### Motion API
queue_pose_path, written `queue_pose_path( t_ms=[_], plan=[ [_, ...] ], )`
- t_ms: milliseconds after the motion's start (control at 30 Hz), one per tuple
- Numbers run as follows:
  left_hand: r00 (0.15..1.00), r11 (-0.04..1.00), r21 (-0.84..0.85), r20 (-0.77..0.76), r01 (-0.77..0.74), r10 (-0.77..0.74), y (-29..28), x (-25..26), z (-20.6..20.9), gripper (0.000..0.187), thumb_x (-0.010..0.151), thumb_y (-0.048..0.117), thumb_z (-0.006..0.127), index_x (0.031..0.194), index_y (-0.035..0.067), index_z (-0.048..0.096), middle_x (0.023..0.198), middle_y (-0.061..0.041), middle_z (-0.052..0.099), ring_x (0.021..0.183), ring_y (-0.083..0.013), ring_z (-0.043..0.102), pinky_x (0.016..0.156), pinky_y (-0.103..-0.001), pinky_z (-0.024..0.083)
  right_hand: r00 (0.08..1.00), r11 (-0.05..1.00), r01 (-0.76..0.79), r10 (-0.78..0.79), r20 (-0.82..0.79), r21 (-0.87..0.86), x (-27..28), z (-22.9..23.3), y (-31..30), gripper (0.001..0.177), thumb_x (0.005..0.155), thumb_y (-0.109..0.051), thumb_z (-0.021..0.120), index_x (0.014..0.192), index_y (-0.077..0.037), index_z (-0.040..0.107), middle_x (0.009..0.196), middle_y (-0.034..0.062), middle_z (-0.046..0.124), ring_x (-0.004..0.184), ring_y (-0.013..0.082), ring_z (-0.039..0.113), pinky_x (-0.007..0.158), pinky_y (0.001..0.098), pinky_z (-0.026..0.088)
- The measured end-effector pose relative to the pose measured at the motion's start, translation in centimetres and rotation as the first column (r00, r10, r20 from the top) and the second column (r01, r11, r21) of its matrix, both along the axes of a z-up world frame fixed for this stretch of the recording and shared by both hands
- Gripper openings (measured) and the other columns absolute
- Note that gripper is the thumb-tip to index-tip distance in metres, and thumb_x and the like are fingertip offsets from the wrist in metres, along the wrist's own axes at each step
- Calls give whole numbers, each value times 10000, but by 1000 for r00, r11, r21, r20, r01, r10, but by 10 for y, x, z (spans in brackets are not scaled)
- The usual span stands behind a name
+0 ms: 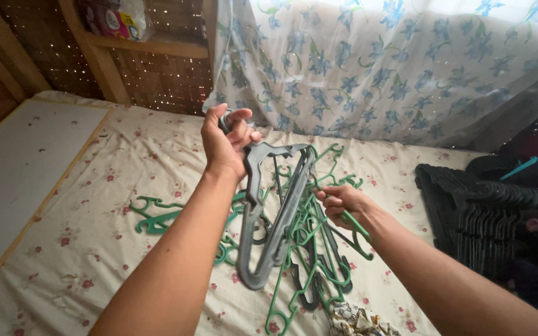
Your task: The person gathers and stacks green and black plastic hangers on a bed, then wipes a white frame and the bedsheet using a patterned cloth. The hangers are sorted into a neat pile, and the frame and sheet are wiped clean.
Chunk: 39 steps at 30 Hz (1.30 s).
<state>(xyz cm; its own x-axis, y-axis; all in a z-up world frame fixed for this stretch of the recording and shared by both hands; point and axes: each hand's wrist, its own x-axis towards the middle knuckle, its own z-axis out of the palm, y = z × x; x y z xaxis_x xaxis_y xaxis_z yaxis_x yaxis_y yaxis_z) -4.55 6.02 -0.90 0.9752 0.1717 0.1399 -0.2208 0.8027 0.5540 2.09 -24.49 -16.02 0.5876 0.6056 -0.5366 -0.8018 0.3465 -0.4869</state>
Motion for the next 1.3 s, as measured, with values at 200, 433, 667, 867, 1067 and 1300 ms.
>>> queue_pose_path(
  t_ms=[200, 433, 667, 867, 1067, 1300],
  plan=[
    [997, 996, 83, 71, 12, -18, -16, -9, 4, 466, 936, 392, 531, 752, -6, 688, 473, 41, 227, 452, -121, 218, 611, -335, 391, 920, 692, 391, -277, 277, -607, -6, 11, 32, 82, 984, -21, 543, 1003, 27, 606, 774, 102, 701, 441, 61, 425, 353, 236, 300],
    [984, 957, 279, 130, 84, -124, -29, -25, -5, 464, 971, 346, 483, 751, -1, 696, 472, 37, 316, 441, -118, 256, 634, -316, 421, 923, 743, 384, -299, 242, -548, 4, 23, 40, 162, 981, -70, 550, 996, 28, 679, 755, 81, 670, 474, 66, 511, 362, 200, 308],
    [874, 649, 654, -39, 388, -484, -52, -58, 9, 450, 882, 232, 441, 1008, -59, 760, 838, -154, 763, 853, -227, 712, 970, -337, 501, 882, 847, 452, -471, -2, -280, 33, 7, 38, 172, 1036, -38, 489, 1077, 71, 616, 797, 86, 639, 552, 84, 566, 435, 185, 425],
    [834, 613, 662, -33, 431, -551, -40, -66, 24, 497, 891, 248, 452, 1147, -76, 728, 1016, -198, 772, 1060, -304, 715, 1097, -399, 460, 925, 798, 335, -380, 12, -500, 60, -50, 2, 177, 1040, -118, 487, 1040, -16, 632, 846, 36, 610, 606, 91, 578, 497, 225, 508],
    [908, 572, 746, -104, 342, -407, -16, -52, 3, 523, 918, 306, 431, 1167, -56, 715, 1029, -188, 792, 1129, -254, 673, 1149, -348, 363, 862, 445, 401, 113, 494, -801, 78, -60, -28, 424, 975, -175, 717, 1366, -91, 578, 931, 30, 624, 659, 82, 541, 536, 343, 403],
    [923, 635, 672, -317, 380, -217, 6, -27, -49, 448, 921, 270, 474, 1089, -62, 724, 989, -183, 786, 978, -232, 734, 927, -420, 458, 862, 398, 251, 324, 391, -883, 41, -66, 11, 433, 864, 8, 590, 1265, -75, 730, 901, 145, 683, 670, 214, 504, 569, 418, 452]
  ],
)
